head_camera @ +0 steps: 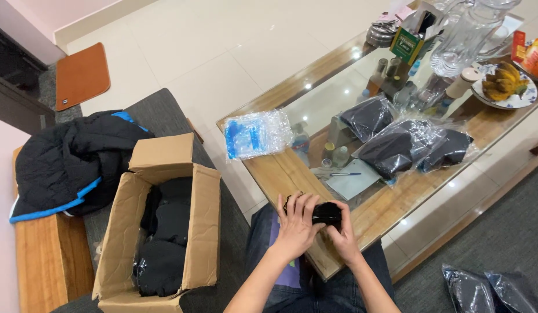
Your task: Inspecting and packing black fabric masks into a cardboard box
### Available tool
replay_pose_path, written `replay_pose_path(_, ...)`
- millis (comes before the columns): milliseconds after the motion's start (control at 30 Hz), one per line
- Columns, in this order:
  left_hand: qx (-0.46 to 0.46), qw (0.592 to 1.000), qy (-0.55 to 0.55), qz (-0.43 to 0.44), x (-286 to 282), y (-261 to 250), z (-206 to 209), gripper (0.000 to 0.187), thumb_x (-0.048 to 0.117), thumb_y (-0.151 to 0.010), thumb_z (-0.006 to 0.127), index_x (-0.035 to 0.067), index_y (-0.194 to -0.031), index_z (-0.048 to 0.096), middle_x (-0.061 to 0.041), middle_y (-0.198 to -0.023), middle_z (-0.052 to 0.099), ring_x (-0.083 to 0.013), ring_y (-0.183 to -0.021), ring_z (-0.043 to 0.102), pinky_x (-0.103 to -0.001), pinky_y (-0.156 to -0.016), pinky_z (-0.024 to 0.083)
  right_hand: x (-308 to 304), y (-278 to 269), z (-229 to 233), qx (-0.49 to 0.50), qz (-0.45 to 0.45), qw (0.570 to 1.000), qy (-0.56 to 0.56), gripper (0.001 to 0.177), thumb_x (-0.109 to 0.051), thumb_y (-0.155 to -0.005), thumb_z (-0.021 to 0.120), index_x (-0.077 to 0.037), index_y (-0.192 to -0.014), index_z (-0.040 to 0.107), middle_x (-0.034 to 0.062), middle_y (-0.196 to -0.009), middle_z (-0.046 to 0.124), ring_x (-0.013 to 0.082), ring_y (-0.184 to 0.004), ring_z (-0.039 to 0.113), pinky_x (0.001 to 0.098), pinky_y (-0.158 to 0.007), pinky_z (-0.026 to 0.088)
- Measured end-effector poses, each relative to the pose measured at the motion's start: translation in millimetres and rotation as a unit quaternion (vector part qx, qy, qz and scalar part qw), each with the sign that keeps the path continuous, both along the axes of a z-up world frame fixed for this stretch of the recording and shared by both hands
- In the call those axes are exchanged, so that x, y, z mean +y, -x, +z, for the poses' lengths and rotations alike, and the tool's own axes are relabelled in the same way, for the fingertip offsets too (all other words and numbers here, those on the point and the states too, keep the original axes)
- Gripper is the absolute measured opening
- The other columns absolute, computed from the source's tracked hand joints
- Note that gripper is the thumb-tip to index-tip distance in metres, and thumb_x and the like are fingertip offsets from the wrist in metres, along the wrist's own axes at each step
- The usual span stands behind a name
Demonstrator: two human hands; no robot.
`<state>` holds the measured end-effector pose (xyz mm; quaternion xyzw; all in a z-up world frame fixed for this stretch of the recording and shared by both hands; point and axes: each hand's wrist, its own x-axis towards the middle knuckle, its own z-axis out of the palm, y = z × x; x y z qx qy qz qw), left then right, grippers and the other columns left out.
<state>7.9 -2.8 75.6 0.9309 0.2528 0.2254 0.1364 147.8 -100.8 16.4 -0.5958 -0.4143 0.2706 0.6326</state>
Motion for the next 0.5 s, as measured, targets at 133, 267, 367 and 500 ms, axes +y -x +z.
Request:
replay_pose_path(133, -0.013, 0.998, -0.062, 0.026, -4, -4, 2, 0.075, 0.042, -0.092, 0.072, 0.012, -0.152, 0.038, -0.011, -0.157, 0.037, -0.0392, -0.149, 0.030, -0.075, -0.118, 0.011, -3, 5, 4, -0.009, 0.012, 1.000, 0.004, 0.056, 0.001, -0.080, 0.050, -0.005, -0.135, 0.046, 0.0081, -0.123, 0.052, 0.0179, -0.116, 0.052, 0.0325, -0.106, 0.042)
replay_pose_path(267, -0.028, 0.999, 0.012, -0.027, -6, -1, 16, 0.070, 0.029, -0.094, 0.069, 0.011, -0.151, 0.033, -0.010, -0.141, 0.049, -0.0374, -0.142, 0.035, -0.076, -0.117, 0.006, -5, 3, 1, -0.025, 0.013, 0.999, 0.032, 0.044, -0.002, -0.085, 0.051, -0.007, -0.129, 0.051, 0.0054, -0.114, 0.055, 0.0166, -0.107, 0.053, 0.0319, -0.099, 0.043)
replay_pose_path(367, -0.061, 0.994, 0.072, -0.056, -6, 2, 27, 0.060, 0.031, -0.097, 0.066, 0.013, -0.146, 0.038, -0.013, -0.133, 0.055, -0.0370, -0.135, 0.042, -0.074, -0.118, 0.006, -7, 1, -3, -0.016, -0.006, 1.000, 0.017, 0.040, -0.001, -0.086, 0.052, -0.007, -0.126, 0.052, 0.0038, -0.114, 0.056, 0.0149, -0.107, 0.053, 0.0295, -0.099, 0.042)
replay_pose_path(500, -0.040, 0.988, 0.130, -0.075, -11, 2, 31, 0.051, 0.015, -0.096, 0.063, 0.012, -0.142, 0.039, -0.012, -0.131, 0.055, -0.0356, -0.135, 0.043, -0.072, -0.118, 0.005, -9, 6, 12, 0.013, -0.003, 0.999, 0.045, 0.040, 0.000, -0.086, 0.049, -0.007, -0.125, 0.053, 0.0059, -0.116, 0.060, 0.0170, -0.109, 0.057, 0.0324, -0.101, 0.044)
